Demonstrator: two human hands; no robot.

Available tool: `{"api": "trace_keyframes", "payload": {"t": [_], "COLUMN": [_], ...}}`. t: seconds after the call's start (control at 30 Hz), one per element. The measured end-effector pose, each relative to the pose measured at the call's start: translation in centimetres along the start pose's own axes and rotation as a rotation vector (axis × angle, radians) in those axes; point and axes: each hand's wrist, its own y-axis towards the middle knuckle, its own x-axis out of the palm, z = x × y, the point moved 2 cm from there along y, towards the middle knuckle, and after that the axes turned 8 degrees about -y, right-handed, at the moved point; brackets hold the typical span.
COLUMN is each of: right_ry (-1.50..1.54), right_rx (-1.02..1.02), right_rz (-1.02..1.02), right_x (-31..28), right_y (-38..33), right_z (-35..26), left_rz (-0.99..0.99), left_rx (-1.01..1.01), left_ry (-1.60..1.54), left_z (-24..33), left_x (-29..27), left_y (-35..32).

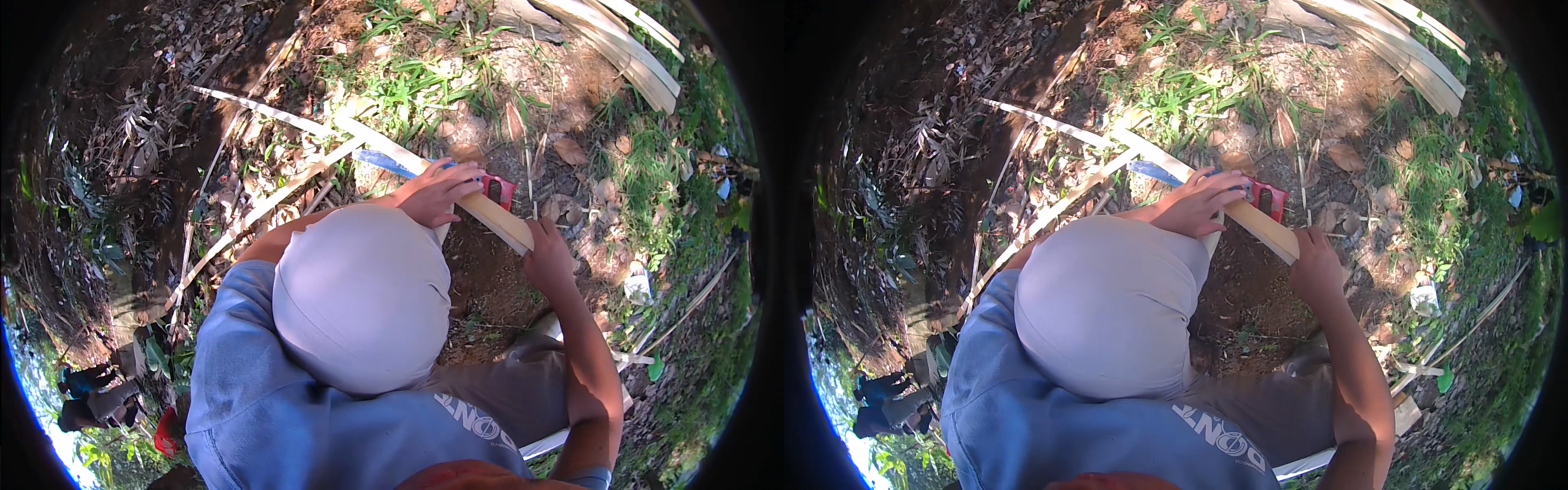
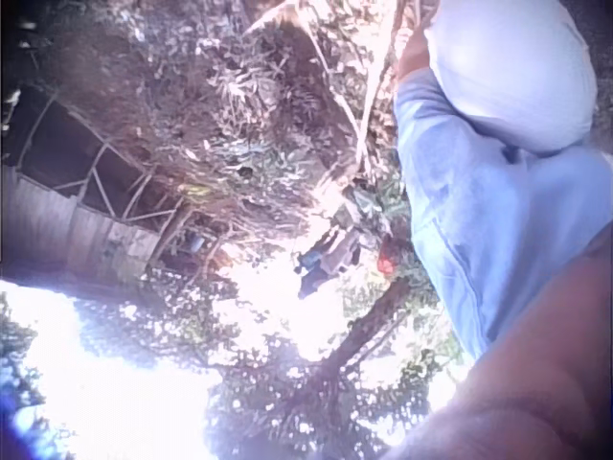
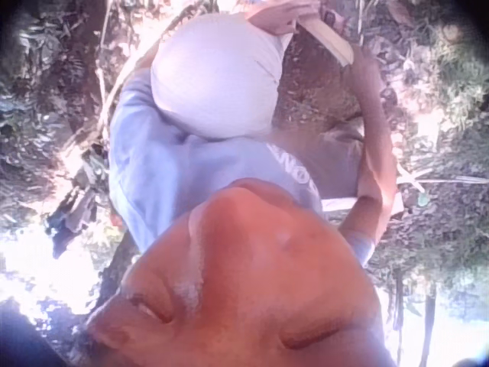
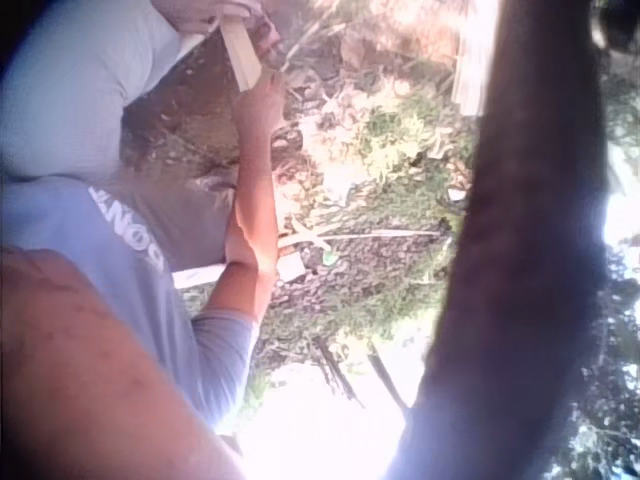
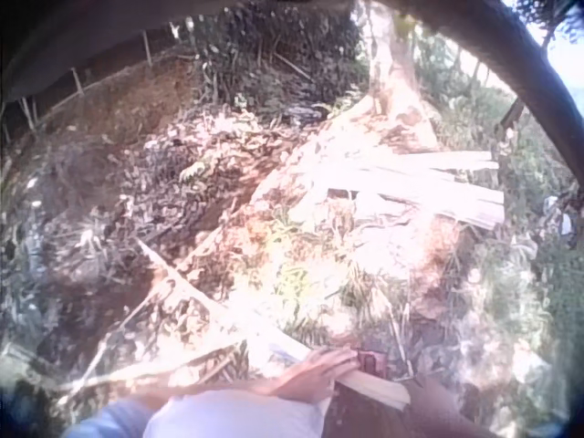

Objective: The person walks through a wooded area and sits on the ground. They pick up a long, thin piece of wood and a red hand saw. The person then proceeds to saw the wood into smaller pieces, holding the wood between their legs for stability.

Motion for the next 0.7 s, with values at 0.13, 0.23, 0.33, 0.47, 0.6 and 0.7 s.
{"api": "trace_keyframes", "payload": {"t": [0.13, 0.23, 0.33, 0.47, 0.6, 0.7], "right_ry": [0.066, 0.110, -0.026, 0.053, 0.307, 0.322], "right_rx": [-0.085, -0.076, -0.061, -0.017, 0.061, 0.154], "right_rz": [-0.011, -0.025, -0.004, -0.011, -0.095, -0.117], "right_x": [-0.3, -0.8, -2.7, -2.9, -0.2, 1.9], "right_y": [1.6, 1.6, 0.9, -0.1, -0.6, -1.4], "right_z": [-0.8, -1.2, -0.3, 3.3, 6.3, 6.6], "left_rz": [-0.105, -0.331, -0.320, -0.244, -0.276, -0.285], "left_rx": [-0.062, -0.134, -0.096, -0.058, -0.099, -0.096], "left_ry": [-0.137, -0.187, -0.196, -0.121, -0.163, -0.130], "left_z": [0.1, -1.6, -2.1, -4.0, -6.4, -6.3], "left_x": [0.6, 2.0, 1.3, -0.5, -1.5, -1.3], "left_y": [2.5, 3.2, 3.7, 2.2, 0.6, 0.1]}}
